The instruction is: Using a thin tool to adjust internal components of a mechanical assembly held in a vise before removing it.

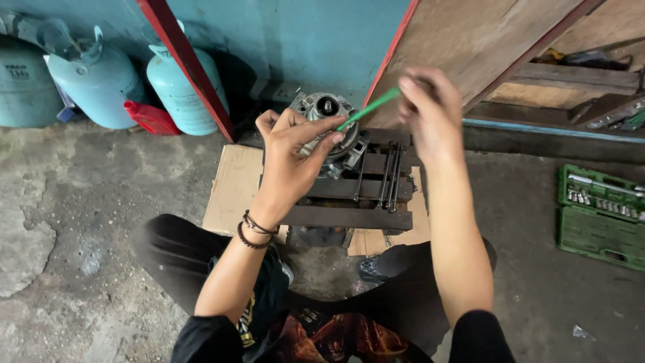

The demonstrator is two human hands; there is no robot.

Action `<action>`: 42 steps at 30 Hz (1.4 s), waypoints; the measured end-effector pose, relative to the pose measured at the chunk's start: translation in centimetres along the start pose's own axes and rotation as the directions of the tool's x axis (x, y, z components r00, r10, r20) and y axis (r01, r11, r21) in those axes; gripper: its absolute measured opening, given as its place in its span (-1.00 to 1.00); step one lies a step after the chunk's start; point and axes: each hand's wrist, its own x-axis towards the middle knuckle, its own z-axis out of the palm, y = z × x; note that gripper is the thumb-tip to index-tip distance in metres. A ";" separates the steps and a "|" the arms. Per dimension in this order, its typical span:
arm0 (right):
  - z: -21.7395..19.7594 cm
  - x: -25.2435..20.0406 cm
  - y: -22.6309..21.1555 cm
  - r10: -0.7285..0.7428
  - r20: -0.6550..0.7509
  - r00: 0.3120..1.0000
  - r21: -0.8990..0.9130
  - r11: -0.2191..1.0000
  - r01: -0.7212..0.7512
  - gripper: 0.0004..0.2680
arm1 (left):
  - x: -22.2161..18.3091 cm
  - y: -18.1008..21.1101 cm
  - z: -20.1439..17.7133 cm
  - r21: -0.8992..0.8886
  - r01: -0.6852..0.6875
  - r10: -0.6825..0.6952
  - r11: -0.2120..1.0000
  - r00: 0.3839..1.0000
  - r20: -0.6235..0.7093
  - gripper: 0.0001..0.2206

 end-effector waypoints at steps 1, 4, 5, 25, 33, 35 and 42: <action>-0.3 -1.4 -0.1 0.005 0.005 1.000 0.000 1.000 -0.005 -0.87 | 0.1 -0.1 -0.1 0.001 0.005 -0.005 1.000 1.000 -0.004 -0.77; -0.8 -5.3 -1.1 0.013 -0.276 0.961 -0.092 0.995 -0.039 -0.83 | 0.3 -0.8 -0.1 -0.159 -0.068 0.063 0.985 0.998 -0.031 -0.83; -0.6 -6.6 -1.7 0.003 -0.286 0.958 -0.164 0.985 -0.052 -0.84 | 0.2 -1.3 0.1 -0.132 -0.085 0.083 0.988 0.996 -0.019 -0.83; 4.0 -17.8 -0.3 -0.027 -0.309 0.951 -0.258 0.965 -0.056 -0.81 | -1.4 -2.3 1.1 -0.108 -0.051 0.050 0.993 0.999 -0.017 -0.82; 5.1 -18.9 0.0 0.001 -0.407 0.914 -0.279 0.952 -0.125 -0.82 | -1.8 -3.4 2.3 -0.162 -0.064 0.055 0.985 0.997 -0.059 -0.86; 5.2 -19.4 0.1 0.000 -0.433 0.901 -0.278 0.951 -0.133 -0.83 | -2.1 -3.7 2.5 -0.181 -0.058 0.049 0.982 0.997 -0.054 -0.86; 6.5 -20.0 0.2 -0.026 -0.534 0.845 -0.219 0.970 -0.108 -0.83 | -1.8 -3.5 2.1 -0.267 -0.051 0.041 0.962 0.998 -0.040 -0.83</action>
